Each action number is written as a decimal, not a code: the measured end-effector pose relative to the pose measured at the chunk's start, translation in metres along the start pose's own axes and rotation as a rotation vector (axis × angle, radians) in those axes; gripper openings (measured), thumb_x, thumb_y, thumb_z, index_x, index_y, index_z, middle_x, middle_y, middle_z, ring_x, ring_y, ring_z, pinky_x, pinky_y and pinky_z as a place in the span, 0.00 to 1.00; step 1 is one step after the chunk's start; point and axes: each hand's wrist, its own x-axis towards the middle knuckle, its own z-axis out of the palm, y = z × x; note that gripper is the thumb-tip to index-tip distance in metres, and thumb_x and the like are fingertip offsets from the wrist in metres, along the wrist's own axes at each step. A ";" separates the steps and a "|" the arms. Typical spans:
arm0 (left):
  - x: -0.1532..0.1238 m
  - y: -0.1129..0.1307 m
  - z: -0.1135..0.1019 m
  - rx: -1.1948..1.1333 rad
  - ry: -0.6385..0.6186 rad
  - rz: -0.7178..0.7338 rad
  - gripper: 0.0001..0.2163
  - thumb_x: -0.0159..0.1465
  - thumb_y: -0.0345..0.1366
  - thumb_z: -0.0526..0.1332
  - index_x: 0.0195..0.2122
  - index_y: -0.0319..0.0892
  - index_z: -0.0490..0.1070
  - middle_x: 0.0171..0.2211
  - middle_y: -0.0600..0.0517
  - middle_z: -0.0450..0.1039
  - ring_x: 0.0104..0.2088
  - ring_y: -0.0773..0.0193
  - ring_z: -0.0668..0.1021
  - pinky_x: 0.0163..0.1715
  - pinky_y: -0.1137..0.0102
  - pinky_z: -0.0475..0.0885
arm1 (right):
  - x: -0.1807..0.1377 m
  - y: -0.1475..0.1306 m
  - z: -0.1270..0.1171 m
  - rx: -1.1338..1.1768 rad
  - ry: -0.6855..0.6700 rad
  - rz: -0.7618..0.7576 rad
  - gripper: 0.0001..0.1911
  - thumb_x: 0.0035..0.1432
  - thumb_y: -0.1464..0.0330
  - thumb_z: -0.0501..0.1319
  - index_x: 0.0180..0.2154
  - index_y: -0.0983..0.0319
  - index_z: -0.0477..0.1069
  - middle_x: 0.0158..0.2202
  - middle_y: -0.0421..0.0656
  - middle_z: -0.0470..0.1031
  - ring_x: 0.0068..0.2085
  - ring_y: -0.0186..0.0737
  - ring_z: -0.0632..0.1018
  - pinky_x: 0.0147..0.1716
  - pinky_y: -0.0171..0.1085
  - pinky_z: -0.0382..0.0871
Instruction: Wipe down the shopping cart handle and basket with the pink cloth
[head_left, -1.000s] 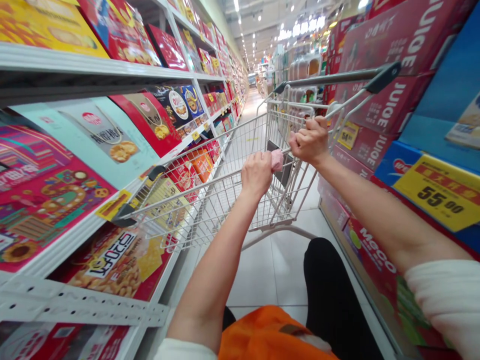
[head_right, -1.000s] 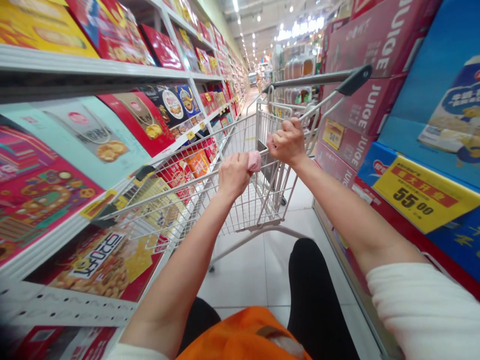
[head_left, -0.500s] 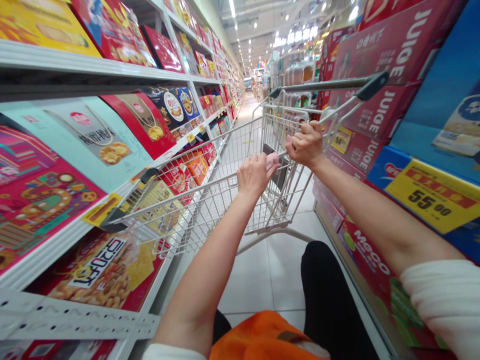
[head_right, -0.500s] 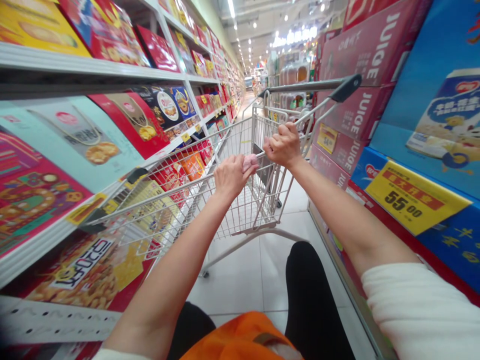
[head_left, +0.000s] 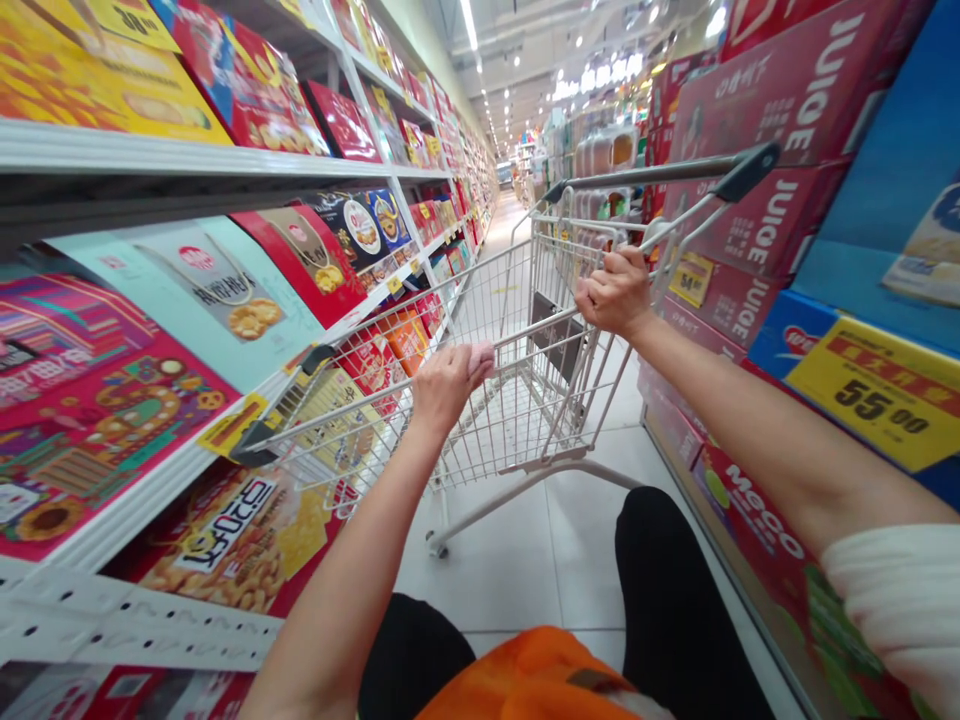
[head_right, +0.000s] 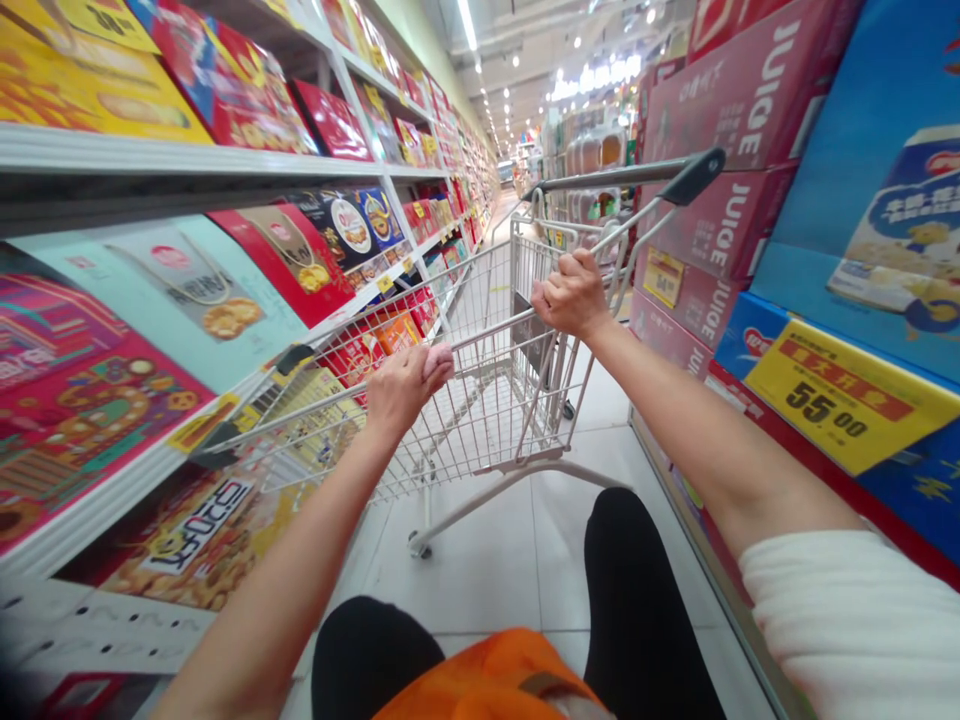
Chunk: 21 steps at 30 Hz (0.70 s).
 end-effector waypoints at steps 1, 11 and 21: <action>-0.004 -0.005 0.003 -0.002 0.025 0.008 0.19 0.71 0.52 0.55 0.45 0.41 0.74 0.39 0.41 0.79 0.41 0.52 0.81 0.41 0.63 0.76 | 0.000 -0.001 0.001 -0.014 0.019 0.002 0.25 0.66 0.58 0.51 0.17 0.56 0.58 0.19 0.41 0.65 0.36 0.41 0.68 0.51 0.51 0.58; 0.028 0.052 0.039 -0.229 0.246 0.123 0.21 0.72 0.31 0.53 0.65 0.36 0.64 0.69 0.37 0.60 0.72 0.43 0.57 0.70 0.38 0.54 | -0.001 -0.001 0.012 -0.103 0.103 -0.052 0.19 0.62 0.64 0.55 0.20 0.59 0.70 0.20 0.42 0.70 0.38 0.45 0.74 0.53 0.55 0.62; -0.004 -0.001 0.046 -0.198 0.238 0.085 0.23 0.70 0.28 0.54 0.67 0.33 0.63 0.65 0.35 0.66 0.68 0.49 0.68 0.69 0.49 0.63 | 0.002 0.014 0.021 -0.175 0.058 -0.070 0.22 0.66 0.62 0.51 0.20 0.60 0.67 0.23 0.43 0.72 0.40 0.45 0.74 0.52 0.56 0.61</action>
